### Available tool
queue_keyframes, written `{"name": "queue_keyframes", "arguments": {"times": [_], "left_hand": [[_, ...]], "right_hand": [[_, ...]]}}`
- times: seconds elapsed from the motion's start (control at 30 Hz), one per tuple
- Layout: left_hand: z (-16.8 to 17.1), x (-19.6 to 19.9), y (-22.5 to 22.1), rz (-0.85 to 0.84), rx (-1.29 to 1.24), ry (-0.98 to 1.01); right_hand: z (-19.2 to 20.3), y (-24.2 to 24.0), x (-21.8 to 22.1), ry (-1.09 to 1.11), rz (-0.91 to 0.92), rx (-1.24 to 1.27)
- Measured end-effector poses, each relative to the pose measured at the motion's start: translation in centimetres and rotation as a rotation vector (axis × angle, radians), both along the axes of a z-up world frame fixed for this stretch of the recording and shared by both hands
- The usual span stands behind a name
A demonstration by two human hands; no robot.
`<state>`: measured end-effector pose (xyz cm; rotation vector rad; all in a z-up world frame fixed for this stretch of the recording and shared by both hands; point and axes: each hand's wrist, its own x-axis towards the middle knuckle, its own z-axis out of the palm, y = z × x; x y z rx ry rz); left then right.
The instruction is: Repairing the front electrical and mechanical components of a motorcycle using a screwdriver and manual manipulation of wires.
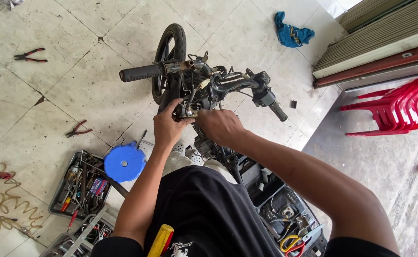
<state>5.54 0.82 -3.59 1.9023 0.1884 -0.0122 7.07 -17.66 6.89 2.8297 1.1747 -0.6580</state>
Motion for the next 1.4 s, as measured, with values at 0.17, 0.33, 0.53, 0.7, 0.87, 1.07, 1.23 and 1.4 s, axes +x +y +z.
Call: {"name": "queue_keyframes", "arguments": {"times": [0.17,0.33,0.53,0.7,0.87,1.07,1.23,1.4], "left_hand": [[1.0,-0.1,0.1,0.006,-0.014,-0.016],[0.9,-0.1,0.3,-0.016,0.007,-0.012],[1.3,-0.3,-0.2,0.008,-0.002,0.011],[0.9,0.1,0.1,0.018,-0.004,0.003],[0.5,0.0,-0.1,0.006,0.010,0.033],[0.9,-0.2,0.2,0.017,-0.034,0.005],[0.6,0.0,0.2,-0.014,-0.021,-0.010],[0.1,0.0,0.2,-0.004,-0.043,-0.020]], "right_hand": [[0.9,0.5,0.4,0.229,-0.399,0.259],[0.6,-0.7,0.0,-0.179,0.131,0.051],[-2.2,-0.4,0.3,0.161,-0.380,0.287],[0.1,-0.2,0.0,0.095,-0.215,0.216],[1.2,-0.1,-0.8,0.092,-0.078,0.158],[-2.3,-0.3,-0.2,0.256,-0.455,0.383],[1.0,0.1,0.3,-0.095,0.134,0.029],[1.9,0.6,-0.7,0.112,-0.093,0.127]]}}
